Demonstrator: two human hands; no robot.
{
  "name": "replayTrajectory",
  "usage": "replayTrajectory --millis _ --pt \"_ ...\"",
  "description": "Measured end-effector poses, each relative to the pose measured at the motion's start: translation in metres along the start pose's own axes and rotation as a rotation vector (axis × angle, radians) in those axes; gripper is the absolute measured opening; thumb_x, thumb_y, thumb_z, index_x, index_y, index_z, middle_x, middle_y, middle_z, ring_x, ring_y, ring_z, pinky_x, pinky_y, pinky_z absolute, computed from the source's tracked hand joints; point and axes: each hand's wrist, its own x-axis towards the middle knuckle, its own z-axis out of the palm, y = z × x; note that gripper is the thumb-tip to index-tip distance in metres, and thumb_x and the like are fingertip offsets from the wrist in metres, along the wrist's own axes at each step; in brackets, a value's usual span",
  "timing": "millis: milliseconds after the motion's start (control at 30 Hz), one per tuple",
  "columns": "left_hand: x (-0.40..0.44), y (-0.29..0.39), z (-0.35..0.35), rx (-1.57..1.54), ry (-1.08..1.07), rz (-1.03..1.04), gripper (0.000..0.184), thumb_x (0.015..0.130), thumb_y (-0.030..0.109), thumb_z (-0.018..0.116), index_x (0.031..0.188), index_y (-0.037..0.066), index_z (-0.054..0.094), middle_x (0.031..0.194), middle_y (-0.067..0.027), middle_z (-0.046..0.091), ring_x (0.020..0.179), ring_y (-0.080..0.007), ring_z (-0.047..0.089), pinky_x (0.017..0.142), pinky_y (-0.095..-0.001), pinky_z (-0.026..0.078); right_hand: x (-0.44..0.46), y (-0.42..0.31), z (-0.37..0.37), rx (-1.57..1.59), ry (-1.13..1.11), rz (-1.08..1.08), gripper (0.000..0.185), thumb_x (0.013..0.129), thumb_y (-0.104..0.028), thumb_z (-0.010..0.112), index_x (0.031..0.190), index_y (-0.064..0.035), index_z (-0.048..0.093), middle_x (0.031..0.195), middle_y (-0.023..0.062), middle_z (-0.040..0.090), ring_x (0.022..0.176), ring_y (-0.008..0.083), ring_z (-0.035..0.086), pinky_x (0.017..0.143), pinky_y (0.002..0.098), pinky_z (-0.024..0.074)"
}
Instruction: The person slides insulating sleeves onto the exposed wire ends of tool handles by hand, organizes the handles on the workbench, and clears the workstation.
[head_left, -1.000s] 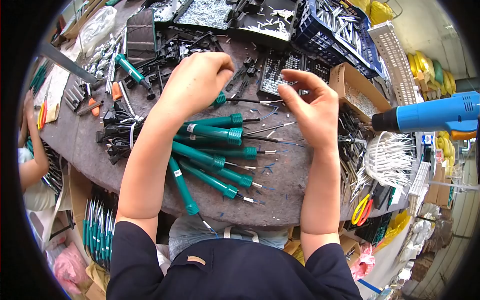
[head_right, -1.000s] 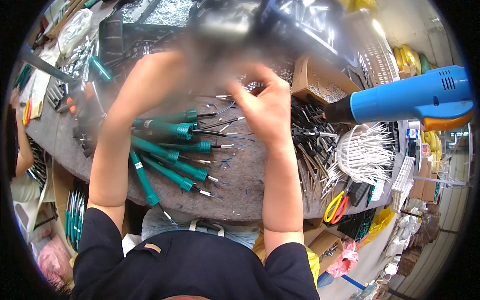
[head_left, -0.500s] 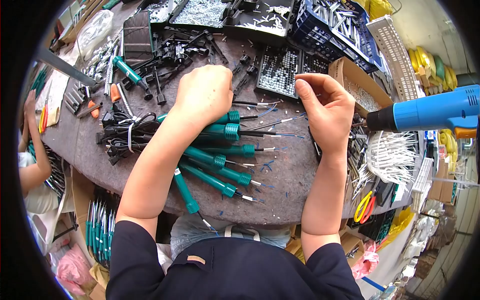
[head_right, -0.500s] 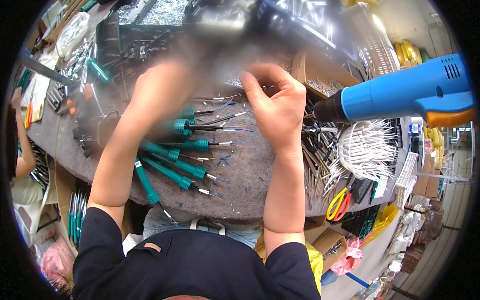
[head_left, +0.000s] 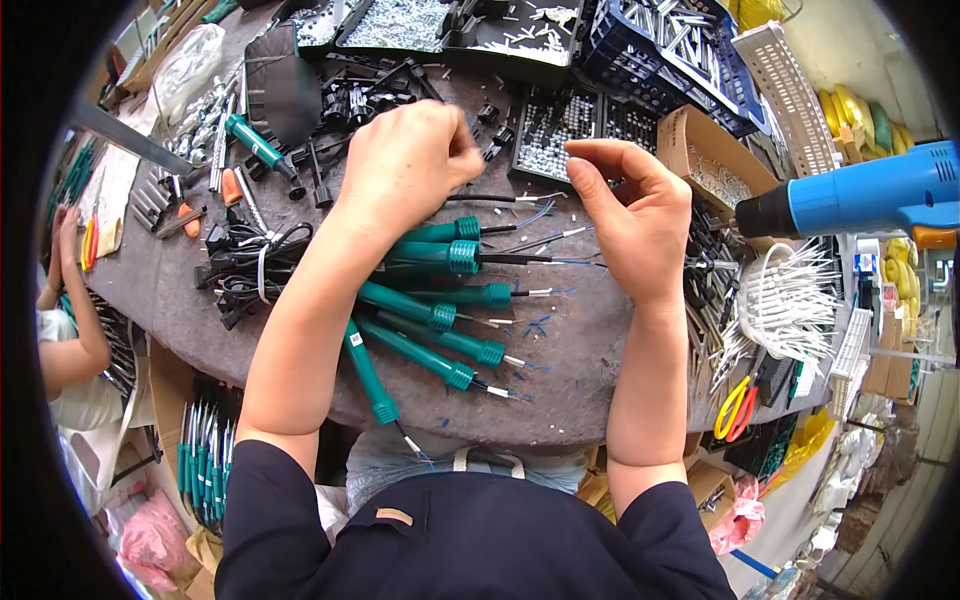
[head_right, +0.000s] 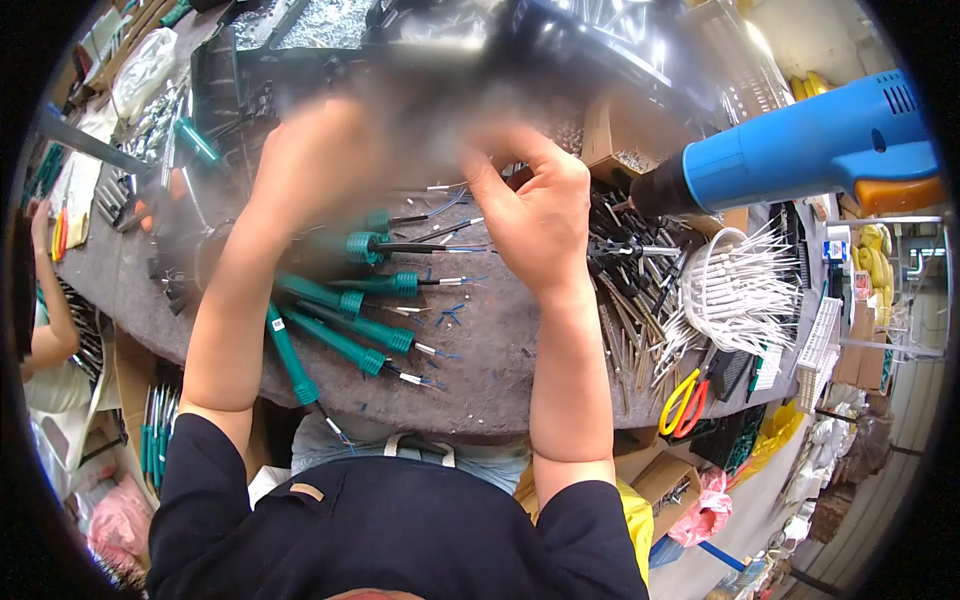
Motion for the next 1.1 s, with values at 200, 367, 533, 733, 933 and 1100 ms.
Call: replayTrajectory --millis 200,367,533,733,933,1100 --pt "-0.007 0.011 0.0 -0.53 0.007 0.291 0.021 0.082 0.024 0.077 0.089 0.003 0.075 0.082 -0.0113 0.07 0.075 -0.0262 0.069 0.07 -0.0358 0.054 -0.003 -0.001 0.007 0.117 -0.08 0.006 0.017 0.094 -0.001 0.077 0.111 0.001 0.078 0.097 0.0032 0.078 0.082 0.0046 0.067 0.072 0.0191 0.0522" --pt "-0.01 0.016 -0.004 -0.584 0.023 0.315 0.018 0.084 0.023 0.078 0.089 0.006 0.076 0.084 -0.0103 0.071 0.078 -0.0264 0.071 0.07 -0.0369 0.055 -0.003 -0.008 0.005 0.136 -0.081 0.047 0.012 0.096 -0.001 0.075 0.107 0.0029 0.078 0.097 0.0058 0.079 0.084 0.0066 0.069 0.075 0.0213 0.0545" --pt "-0.006 0.017 0.008 -0.546 0.067 0.35 0.021 0.087 0.029 0.077 0.091 0.008 0.078 0.093 -0.0103 0.073 0.09 -0.0312 0.072 0.076 -0.042 0.057 -0.004 -0.008 0.001 0.003 -0.03 0.058 0.012 0.097 -0.01 0.073 0.097 0.0014 0.075 0.082 0.0011 0.072 0.074 0.0058 0.061 0.067 0.0239 0.0487" --pt "-0.072 0.004 -0.053 -0.25 0.009 0.472 0.078 0.074 0.029 0.09 0.141 0.006 0.059 0.129 -0.016 0.065 0.118 -0.0367 0.063 0.097 -0.0448 0.054 0.001 0.022 -0.006 0.047 0.036 0.03 0.013 0.108 -0.012 0.06 0.103 -0.0015 0.064 0.087 -0.0045 0.059 0.076 0.0038 0.05 0.066 0.0207 0.0402" --pt "-0.17 -0.028 -0.084 0.008 -0.466 0.345 0.144 0.051 0.041 0.1 0.169 0.019 0.02 0.174 -0.0169 0.019 0.163 -0.0373 0.011 0.119 -0.0752 0.022 0.003 0.049 -0.002 0.196 0.062 0.006 0.018 0.114 -0.022 0.052 0.11 -0.0066 0.062 0.093 -0.005 0.058 0.08 0.0018 0.049 0.065 0.0187 0.0361" --pt "-0.201 -0.044 -0.032 0.019 -0.31 0.266 0.144 0.056 0.06 0.092 0.171 0.022 0.014 0.177 -0.0125 0.011 0.164 -0.0336 0.002 0.123 -0.0723 -0.002 0.003 0.049 0.0 0.21 0.061 -0.006 0.019 0.114 -0.024 0.05 0.112 -0.0076 0.061 0.097 -0.0038 0.059 0.08 0.0026 0.05 0.065 0.0188 0.0373"
